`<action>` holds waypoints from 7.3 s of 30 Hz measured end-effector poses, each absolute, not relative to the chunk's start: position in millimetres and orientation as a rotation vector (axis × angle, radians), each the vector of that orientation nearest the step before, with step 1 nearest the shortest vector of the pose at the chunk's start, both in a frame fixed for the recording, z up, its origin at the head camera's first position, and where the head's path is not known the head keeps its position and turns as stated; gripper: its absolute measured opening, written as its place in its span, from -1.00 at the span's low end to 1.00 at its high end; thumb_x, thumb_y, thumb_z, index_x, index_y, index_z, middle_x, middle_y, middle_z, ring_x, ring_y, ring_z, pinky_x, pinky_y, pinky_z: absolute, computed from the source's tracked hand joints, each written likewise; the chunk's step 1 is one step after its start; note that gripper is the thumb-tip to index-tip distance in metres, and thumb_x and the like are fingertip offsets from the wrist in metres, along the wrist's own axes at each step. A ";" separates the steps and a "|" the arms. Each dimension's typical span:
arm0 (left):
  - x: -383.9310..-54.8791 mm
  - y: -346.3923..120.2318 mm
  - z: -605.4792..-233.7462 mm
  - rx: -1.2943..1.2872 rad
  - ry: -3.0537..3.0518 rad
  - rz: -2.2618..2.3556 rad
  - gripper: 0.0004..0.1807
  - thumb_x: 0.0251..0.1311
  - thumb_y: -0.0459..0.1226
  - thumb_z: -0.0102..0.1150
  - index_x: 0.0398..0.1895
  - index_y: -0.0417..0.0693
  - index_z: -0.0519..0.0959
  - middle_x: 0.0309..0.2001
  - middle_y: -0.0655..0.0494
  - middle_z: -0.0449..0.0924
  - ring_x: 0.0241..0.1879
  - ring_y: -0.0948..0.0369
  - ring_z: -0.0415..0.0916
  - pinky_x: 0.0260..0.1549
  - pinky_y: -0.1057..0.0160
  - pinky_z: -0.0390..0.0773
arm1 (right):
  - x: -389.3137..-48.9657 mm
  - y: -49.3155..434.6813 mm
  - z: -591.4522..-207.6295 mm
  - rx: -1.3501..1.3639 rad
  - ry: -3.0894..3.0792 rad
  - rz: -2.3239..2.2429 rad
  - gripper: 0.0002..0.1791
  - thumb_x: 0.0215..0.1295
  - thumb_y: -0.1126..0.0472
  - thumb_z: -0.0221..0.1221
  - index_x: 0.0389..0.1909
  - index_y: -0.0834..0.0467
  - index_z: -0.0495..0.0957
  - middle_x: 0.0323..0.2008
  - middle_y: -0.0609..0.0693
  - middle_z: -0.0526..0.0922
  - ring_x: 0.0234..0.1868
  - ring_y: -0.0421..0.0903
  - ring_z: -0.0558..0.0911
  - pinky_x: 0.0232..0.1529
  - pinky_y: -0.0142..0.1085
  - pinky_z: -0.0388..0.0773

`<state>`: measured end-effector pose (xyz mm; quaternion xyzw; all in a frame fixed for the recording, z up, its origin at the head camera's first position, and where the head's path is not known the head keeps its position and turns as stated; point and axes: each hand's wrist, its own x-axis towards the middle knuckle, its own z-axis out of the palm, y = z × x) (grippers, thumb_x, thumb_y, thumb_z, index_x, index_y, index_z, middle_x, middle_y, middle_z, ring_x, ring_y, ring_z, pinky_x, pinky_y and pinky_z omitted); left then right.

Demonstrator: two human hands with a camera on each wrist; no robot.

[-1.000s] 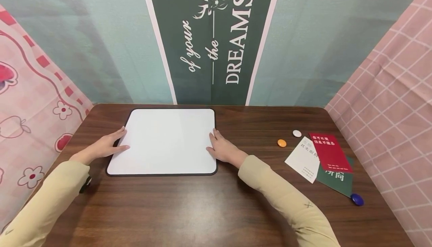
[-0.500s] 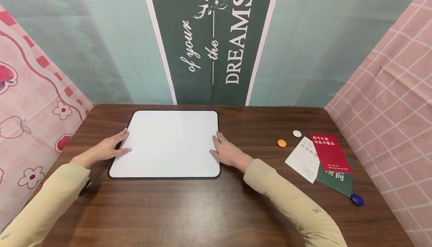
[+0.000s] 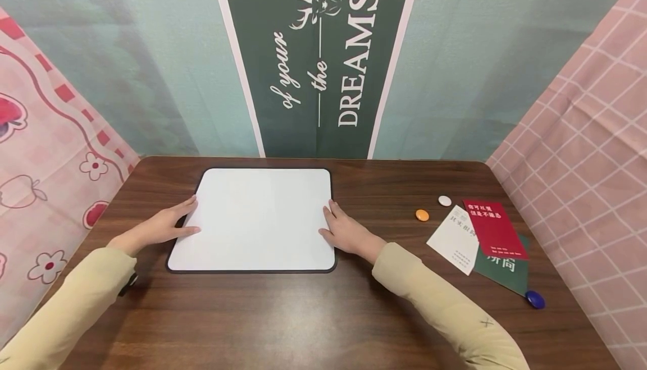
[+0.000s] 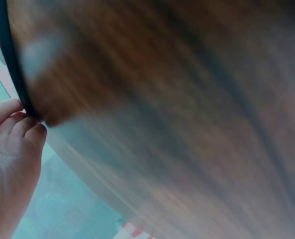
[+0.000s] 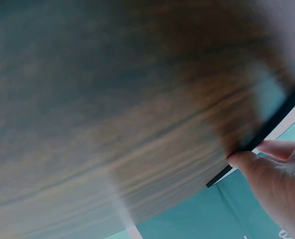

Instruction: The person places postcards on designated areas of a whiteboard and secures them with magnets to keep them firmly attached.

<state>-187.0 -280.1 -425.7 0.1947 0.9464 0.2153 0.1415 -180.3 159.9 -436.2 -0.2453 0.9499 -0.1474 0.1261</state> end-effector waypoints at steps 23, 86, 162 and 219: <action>-181.1 -271.3 -427.9 0.650 2.754 0.605 -0.04 0.03 0.06 0.21 0.30 -0.43 0.07 0.35 -0.34 -0.06 0.30 -0.22 -0.03 0.18 -0.17 0.08 | -170.2 174.9 -435.4 -0.725 2.787 -0.420 -0.28 0.34 -0.08 -0.07 0.36 0.28 0.04 0.39 0.24 -0.07 0.36 0.10 0.06 0.24 -0.06 0.15; -171.0 -226.2 -422.6 0.824 2.639 0.550 -0.03 0.04 0.07 0.19 0.36 -0.32 0.02 0.39 -0.22 -0.12 0.33 -0.11 -0.03 0.20 -0.07 0.14 | -146.2 237.2 -438.5 -0.709 2.834 -0.422 -0.27 0.31 -0.09 -0.01 0.34 0.28 0.10 0.37 0.27 -0.01 0.30 0.19 0.18 0.16 0.02 0.26; -145.3 -185.8 -424.4 0.873 2.626 0.506 -0.06 0.10 0.07 0.13 0.36 -0.32 -0.01 0.40 -0.22 -0.15 0.36 -0.07 -0.11 0.22 -0.01 0.11 | -115.4 275.1 -437.2 -0.670 2.877 -0.423 -0.27 0.23 -0.07 0.10 0.31 0.26 0.18 0.34 0.27 0.09 0.21 0.21 0.32 0.03 -0.01 0.41; -117.4 -173.3 -436.9 0.863 2.649 0.378 -0.09 0.23 0.14 -0.10 0.39 -0.28 -0.13 0.42 -0.17 -0.32 0.39 -0.04 -0.30 0.26 -0.03 0.03 | -119.4 307.7 -431.3 -0.763 2.964 -0.425 -0.43 0.07 0.06 0.28 0.07 0.27 0.44 0.02 0.21 0.49 0.05 0.16 0.49 -0.05 0.01 0.47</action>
